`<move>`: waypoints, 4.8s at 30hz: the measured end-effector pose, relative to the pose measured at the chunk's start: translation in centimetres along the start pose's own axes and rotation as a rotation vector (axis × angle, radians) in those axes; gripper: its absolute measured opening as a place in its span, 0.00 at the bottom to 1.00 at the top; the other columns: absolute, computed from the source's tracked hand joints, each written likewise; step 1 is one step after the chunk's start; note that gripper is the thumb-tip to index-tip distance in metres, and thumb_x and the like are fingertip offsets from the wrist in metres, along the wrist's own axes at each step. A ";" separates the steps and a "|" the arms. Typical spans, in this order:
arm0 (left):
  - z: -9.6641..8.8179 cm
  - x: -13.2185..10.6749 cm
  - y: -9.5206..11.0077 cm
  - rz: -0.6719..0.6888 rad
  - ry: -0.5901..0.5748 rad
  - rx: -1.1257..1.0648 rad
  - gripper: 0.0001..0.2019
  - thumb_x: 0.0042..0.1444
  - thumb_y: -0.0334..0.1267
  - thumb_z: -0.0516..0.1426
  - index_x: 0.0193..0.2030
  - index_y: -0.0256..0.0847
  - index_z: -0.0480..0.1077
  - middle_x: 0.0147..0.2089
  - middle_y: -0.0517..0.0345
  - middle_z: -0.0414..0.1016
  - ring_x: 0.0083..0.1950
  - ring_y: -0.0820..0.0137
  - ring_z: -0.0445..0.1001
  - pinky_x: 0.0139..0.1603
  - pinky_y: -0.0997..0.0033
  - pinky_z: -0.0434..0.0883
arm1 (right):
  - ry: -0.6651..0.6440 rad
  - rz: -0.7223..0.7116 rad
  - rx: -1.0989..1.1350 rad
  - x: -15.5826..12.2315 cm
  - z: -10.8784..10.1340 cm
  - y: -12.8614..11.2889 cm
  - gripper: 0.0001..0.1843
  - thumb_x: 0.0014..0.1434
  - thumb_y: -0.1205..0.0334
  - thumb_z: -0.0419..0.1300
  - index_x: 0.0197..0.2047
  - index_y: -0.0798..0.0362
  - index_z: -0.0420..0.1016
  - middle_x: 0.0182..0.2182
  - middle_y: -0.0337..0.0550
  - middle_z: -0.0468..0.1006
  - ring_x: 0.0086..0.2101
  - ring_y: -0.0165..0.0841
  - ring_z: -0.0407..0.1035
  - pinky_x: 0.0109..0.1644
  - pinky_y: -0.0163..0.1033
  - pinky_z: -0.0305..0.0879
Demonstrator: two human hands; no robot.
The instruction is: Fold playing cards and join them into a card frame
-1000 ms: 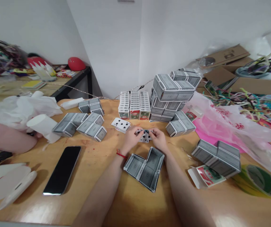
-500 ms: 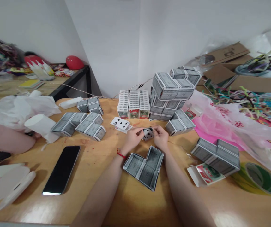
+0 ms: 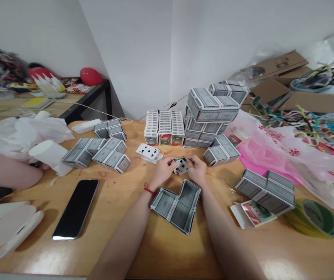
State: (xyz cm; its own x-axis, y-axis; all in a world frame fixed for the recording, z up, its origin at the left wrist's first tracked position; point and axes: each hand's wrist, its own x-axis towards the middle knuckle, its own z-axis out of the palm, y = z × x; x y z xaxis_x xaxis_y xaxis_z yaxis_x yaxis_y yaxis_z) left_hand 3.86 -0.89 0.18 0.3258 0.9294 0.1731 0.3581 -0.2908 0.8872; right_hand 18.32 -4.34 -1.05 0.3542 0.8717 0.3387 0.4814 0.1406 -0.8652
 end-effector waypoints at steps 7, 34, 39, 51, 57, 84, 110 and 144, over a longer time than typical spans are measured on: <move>-0.7 0.5 -0.4 -0.064 -0.045 -0.139 0.13 0.50 0.36 0.51 0.36 0.35 0.74 0.30 0.57 0.75 0.29 0.73 0.68 0.29 0.77 0.63 | 0.029 0.001 0.022 0.2 -0.2 0.1 0.10 0.52 0.60 0.52 0.31 0.53 0.73 0.28 0.42 0.76 0.30 0.32 0.69 0.35 0.35 0.62; -0.5 0.4 -0.7 -0.018 0.062 -0.072 0.10 0.50 0.39 0.52 0.29 0.36 0.71 0.24 0.60 0.69 0.26 0.75 0.63 0.27 0.77 0.60 | -0.247 0.339 0.439 0.6 -0.4 -0.5 0.13 0.44 0.54 0.59 0.29 0.56 0.72 0.21 0.38 0.72 0.20 0.27 0.62 0.23 0.32 0.58; -0.7 0.4 -0.5 -0.026 0.084 -0.100 0.09 0.49 0.38 0.52 0.27 0.36 0.70 0.25 0.61 0.69 0.27 0.75 0.64 0.27 0.77 0.61 | -0.256 0.345 0.452 0.8 -0.6 -0.5 0.13 0.45 0.55 0.57 0.31 0.56 0.74 0.24 0.39 0.75 0.23 0.28 0.65 0.27 0.32 0.60; -0.8 0.5 0.1 0.027 0.031 -0.058 0.07 0.48 0.36 0.54 0.29 0.37 0.71 0.29 0.58 0.72 0.31 0.73 0.68 0.33 0.75 0.63 | -0.342 0.255 0.412 0.5 -0.7 -1.0 0.14 0.46 0.56 0.56 0.32 0.55 0.76 0.24 0.40 0.75 0.22 0.28 0.65 0.26 0.33 0.62; -0.6 0.1 0.7 0.042 0.014 -0.053 0.06 0.50 0.35 0.52 0.32 0.37 0.69 0.32 0.58 0.72 0.34 0.73 0.68 0.37 0.74 0.65 | -0.285 0.243 0.349 0.5 0.0 -0.4 0.14 0.45 0.54 0.58 0.31 0.56 0.74 0.24 0.41 0.75 0.24 0.30 0.66 0.26 0.33 0.62; -0.5 0.8 0.0 -0.332 -0.038 -0.605 0.05 0.41 0.34 0.58 0.26 0.36 0.72 0.26 0.59 0.73 0.26 0.75 0.69 0.28 0.74 0.67 | -0.118 0.431 0.613 1.1 -0.7 0.4 0.19 0.37 0.47 0.64 0.25 0.55 0.71 0.22 0.40 0.75 0.22 0.30 0.67 0.29 0.37 0.67; -0.7 0.3 -0.5 0.053 -0.004 0.092 0.15 0.53 0.40 0.49 0.18 0.37 0.58 0.18 0.65 0.56 0.22 0.77 0.54 0.24 0.76 0.51 | -0.271 0.263 0.482 1.0 -0.5 0.5 0.14 0.47 0.56 0.58 0.35 0.54 0.74 0.33 0.44 0.78 0.31 0.35 0.71 0.38 0.41 0.68; -0.2 0.0 -0.4 0.121 -0.059 0.437 0.12 0.56 0.37 0.46 0.25 0.37 0.64 0.25 0.57 0.68 0.24 0.74 0.62 0.25 0.74 0.52 | 0.006 -0.063 0.015 0.1 0.4 -0.2 0.16 0.54 0.59 0.49 0.43 0.55 0.71 0.37 0.47 0.77 0.34 0.32 0.72 0.38 0.35 0.68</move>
State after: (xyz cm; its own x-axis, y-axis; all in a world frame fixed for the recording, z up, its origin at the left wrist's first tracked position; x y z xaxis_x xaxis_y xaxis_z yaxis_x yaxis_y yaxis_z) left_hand 3.57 -0.73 -0.12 0.4327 0.8722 0.2281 0.6462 -0.4765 0.5961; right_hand 17.97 -4.07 -0.94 0.3288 0.8579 0.3948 0.4911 0.2017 -0.8474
